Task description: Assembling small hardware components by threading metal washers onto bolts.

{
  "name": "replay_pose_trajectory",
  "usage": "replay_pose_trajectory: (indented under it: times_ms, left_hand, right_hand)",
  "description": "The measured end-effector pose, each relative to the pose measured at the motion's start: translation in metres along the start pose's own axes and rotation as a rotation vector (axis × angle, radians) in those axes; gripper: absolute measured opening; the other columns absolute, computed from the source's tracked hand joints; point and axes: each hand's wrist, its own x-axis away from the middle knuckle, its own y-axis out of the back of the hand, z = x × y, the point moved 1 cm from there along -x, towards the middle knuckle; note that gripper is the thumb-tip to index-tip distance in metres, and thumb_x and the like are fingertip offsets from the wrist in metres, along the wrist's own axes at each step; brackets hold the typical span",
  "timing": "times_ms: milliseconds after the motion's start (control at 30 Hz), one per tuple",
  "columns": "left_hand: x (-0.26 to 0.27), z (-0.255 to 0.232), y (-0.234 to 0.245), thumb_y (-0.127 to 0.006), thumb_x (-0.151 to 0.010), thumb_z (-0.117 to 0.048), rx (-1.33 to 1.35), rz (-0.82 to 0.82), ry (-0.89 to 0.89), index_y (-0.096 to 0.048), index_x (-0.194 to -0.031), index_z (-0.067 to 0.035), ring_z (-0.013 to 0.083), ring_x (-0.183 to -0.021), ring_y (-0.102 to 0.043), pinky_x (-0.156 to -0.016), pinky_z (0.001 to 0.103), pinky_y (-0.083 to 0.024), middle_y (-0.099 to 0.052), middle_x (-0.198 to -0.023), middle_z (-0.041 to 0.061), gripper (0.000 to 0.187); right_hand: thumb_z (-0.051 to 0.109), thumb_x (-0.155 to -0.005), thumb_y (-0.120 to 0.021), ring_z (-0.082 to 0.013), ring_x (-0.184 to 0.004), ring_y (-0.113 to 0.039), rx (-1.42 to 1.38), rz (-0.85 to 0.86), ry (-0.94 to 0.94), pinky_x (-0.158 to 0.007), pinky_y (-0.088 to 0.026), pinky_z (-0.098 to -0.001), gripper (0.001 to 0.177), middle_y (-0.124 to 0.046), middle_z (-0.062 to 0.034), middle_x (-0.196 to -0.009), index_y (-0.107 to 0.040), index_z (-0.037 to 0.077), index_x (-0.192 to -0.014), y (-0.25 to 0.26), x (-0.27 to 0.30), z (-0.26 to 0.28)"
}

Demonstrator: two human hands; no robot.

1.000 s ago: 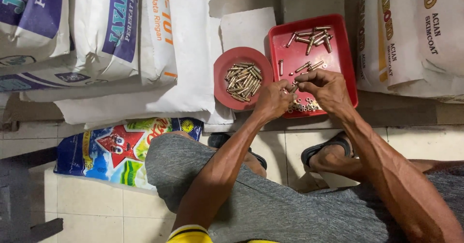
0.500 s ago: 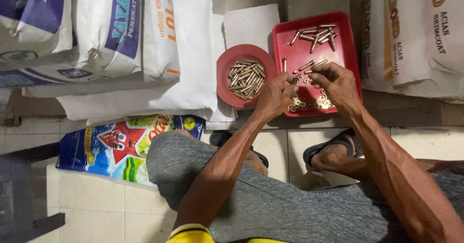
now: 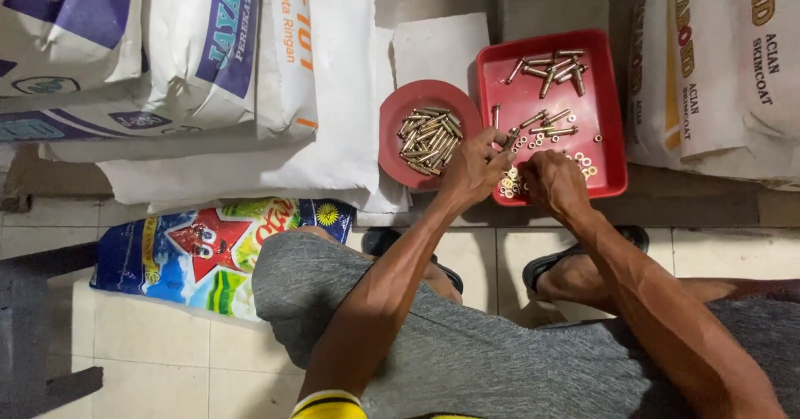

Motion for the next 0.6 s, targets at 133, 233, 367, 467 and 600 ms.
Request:
replay_pose_trajectory:
  times_ms: [133,233,367,467,600]
  left_hand:
    - [-0.004,0.008,-0.006,-0.067,-0.096,-0.012,0.039,-0.010,0.037,-0.067,-0.117,-0.004,0.0124,-0.059,-0.061,-0.051,0.024,-0.052,-0.071,-0.072,0.014,0.022]
    - [-0.006,0.005,-0.008,-0.066,-0.097,-0.011,0.189,0.012,0.067,-0.064,-0.120,-0.004,0.0120,-0.063,-0.060,-0.053,0.023,-0.050,-0.069,-0.076,0.015,0.025]
    - [-0.015,0.010,-0.009,-0.066,-0.099,-0.016,-0.107,0.022,0.048,-0.067,-0.122,-0.010,0.0162,-0.064,-0.069,-0.055,0.028,-0.055,-0.075,-0.080,0.015,0.025]
    - [-0.018,0.007,-0.010,-0.066,-0.099,-0.021,-0.197,0.028,0.030,-0.067,-0.123,-0.015,0.0163,-0.066,-0.073,-0.057,0.028,-0.058,-0.077,-0.081,0.011,0.025]
    - [-0.001,-0.022,-0.009,-0.067,-0.098,-0.024,-0.184,0.045,0.013,-0.067,-0.123,-0.015,0.0180,-0.070,-0.076,-0.062,0.029,-0.061,-0.077,-0.082,0.012,0.027]
  right_hand:
    - [0.028,-0.098,-0.068,-0.0405,-0.103,-0.069,-0.188,0.008,-0.060,-0.088,-0.056,-0.0554,0.021,-0.070,-0.0150,-0.100,-0.070,0.017,-0.115,0.030,0.000,0.009]
    - [0.013,-0.100,-0.070,-0.0380,-0.102,-0.069,-0.611,-0.092,-0.151,-0.085,-0.054,-0.0494,0.019,-0.072,-0.0216,-0.103,-0.070,0.006,-0.118,0.086,0.002,0.043]
    - [0.005,-0.103,-0.070,-0.0152,-0.076,-0.065,-0.863,-0.209,-0.049,-0.071,-0.053,-0.0295,0.013,-0.071,-0.0138,-0.086,-0.070,0.000,-0.115,0.140,-0.003,0.074]
    - [0.008,-0.103,-0.071,-0.0158,-0.077,-0.066,-0.740,-0.236,0.039,-0.076,-0.052,-0.0311,0.013,-0.072,-0.0108,-0.084,-0.074,0.005,-0.116,0.163,-0.001,0.087]
    - [0.009,-0.101,-0.072,-0.0240,-0.079,-0.070,-0.584,-0.233,0.141,-0.082,-0.052,-0.0358,0.016,-0.074,-0.0118,-0.083,-0.075,0.008,-0.117,0.170,0.000,0.078]
